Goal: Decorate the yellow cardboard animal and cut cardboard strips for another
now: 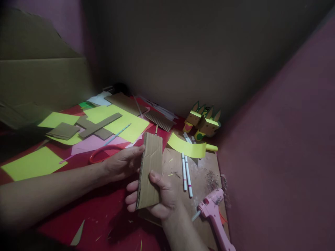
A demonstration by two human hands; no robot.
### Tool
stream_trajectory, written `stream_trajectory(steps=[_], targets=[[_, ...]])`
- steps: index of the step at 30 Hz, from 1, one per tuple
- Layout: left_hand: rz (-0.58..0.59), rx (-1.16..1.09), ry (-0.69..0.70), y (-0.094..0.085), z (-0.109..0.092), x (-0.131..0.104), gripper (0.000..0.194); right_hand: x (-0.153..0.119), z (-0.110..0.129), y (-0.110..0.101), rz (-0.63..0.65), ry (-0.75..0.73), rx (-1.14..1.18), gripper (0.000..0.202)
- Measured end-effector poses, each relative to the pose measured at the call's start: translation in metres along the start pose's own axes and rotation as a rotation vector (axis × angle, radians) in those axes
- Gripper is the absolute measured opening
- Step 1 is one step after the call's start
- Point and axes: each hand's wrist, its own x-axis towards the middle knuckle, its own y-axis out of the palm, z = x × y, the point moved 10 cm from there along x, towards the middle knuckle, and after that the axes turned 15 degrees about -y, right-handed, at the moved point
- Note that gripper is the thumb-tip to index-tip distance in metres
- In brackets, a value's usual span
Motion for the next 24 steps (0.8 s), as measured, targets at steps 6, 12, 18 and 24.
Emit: stream_trajectory(steps=[6,12,18,24], targets=[[-0.058,0.028,0.028,-0.0022,-0.0065,-0.0027,0.046,0.0012,0.0051,-0.0013,-0.028,-0.029,-0.045,0.040],[-0.043,0.068,-0.005,-0.0017,-0.0067,-0.0051,0.049,0.0016,0.0052,-0.0035,-0.027,-0.023,-0.074,0.039],[-0.018,0.095,0.004,-0.0006,-0.0074,-0.0048,0.044,0.0001,0.0078,-0.0067,-0.076,-0.040,-0.121,0.034],[-0.008,0.090,0.000,-0.0041,-0.0074,-0.0013,0.046,0.0017,0.0090,-0.0050,-0.074,-0.046,-0.148,0.031]])
